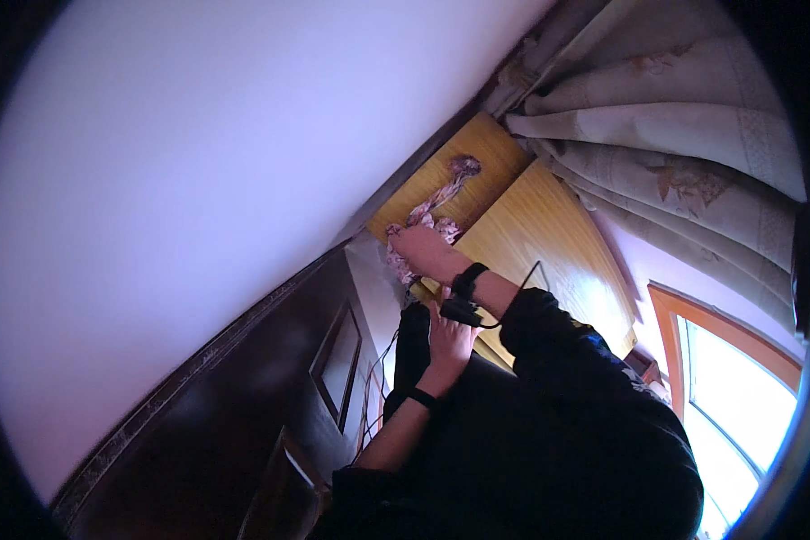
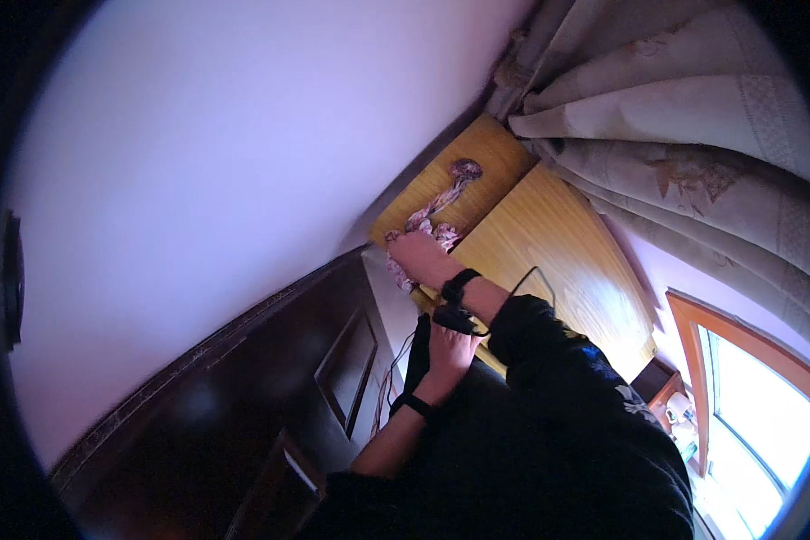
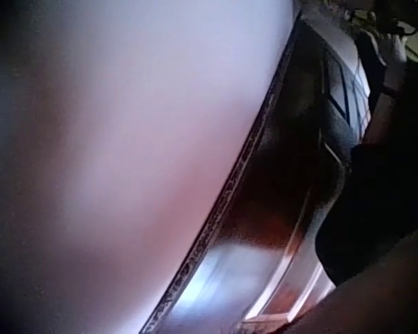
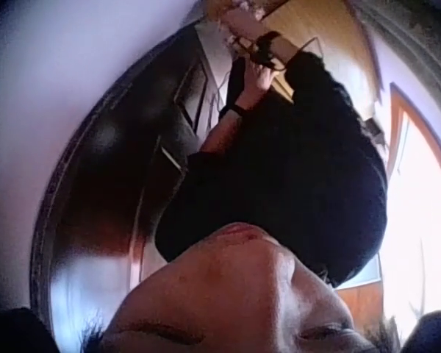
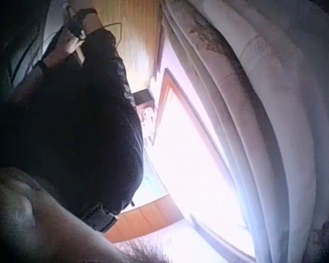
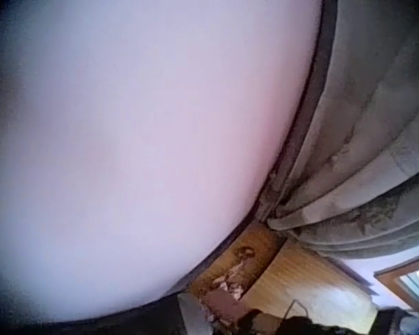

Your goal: The person is wiping a wooden surface with a pink floral cloth.

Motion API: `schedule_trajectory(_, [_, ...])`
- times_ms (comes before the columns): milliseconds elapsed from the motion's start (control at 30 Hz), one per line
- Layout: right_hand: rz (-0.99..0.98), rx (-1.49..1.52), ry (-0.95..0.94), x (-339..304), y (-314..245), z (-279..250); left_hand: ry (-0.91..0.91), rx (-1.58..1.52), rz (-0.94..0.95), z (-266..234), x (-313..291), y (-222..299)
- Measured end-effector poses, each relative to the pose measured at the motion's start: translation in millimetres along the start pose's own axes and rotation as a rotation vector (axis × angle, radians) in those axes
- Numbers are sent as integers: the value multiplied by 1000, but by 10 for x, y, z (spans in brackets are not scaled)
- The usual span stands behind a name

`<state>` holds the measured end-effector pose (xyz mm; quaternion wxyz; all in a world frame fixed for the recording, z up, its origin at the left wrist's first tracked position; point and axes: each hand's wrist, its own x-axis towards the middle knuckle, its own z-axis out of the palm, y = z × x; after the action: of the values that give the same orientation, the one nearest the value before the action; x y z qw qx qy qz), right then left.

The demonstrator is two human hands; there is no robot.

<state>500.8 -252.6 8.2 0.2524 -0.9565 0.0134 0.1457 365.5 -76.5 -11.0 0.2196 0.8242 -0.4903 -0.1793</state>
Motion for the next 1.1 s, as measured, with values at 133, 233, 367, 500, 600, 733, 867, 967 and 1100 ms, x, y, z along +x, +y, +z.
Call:
schedule_trajectory(133, [14, -14, 15, -111, 263, 26, -99, -16, -26, -333, 179, 209])
schedule_trajectory(233, [-164, 172, 301, -311, 843, -426, -86, -2, -63, -435, 165, 165])
schedule_trajectory(367, [252, -31, 258, -608, 2214, -857, -124, -17, -37, -451, 243, 258])
schedule_trajectory(500, [353, -105, 136, -461, 2157, -867, -95, 7, -51, -451, 213, 208])
schedule_trajectory(600, [432, -272, -160, -342, 1535, -979, -97, -12, -74, -476, 177, 187])
schedule_trajectory(733, [414, -285, -243, -241, 1127, -822, -42, -46, -18, -485, 156, 208])
schedule_trajectory(867, [304, -169, -359, -42, 557, -620, -85, -21, -49, -499, 151, 215])
schedule_trajectory(967, [231, -261, -256, 58, 40, -268, -130, 13, -77, -305, 63, 131])
schedule_trajectory(1100, [199, -221, -334, 34, 155, -255, 93, -83, 40, -136, -39, 74])
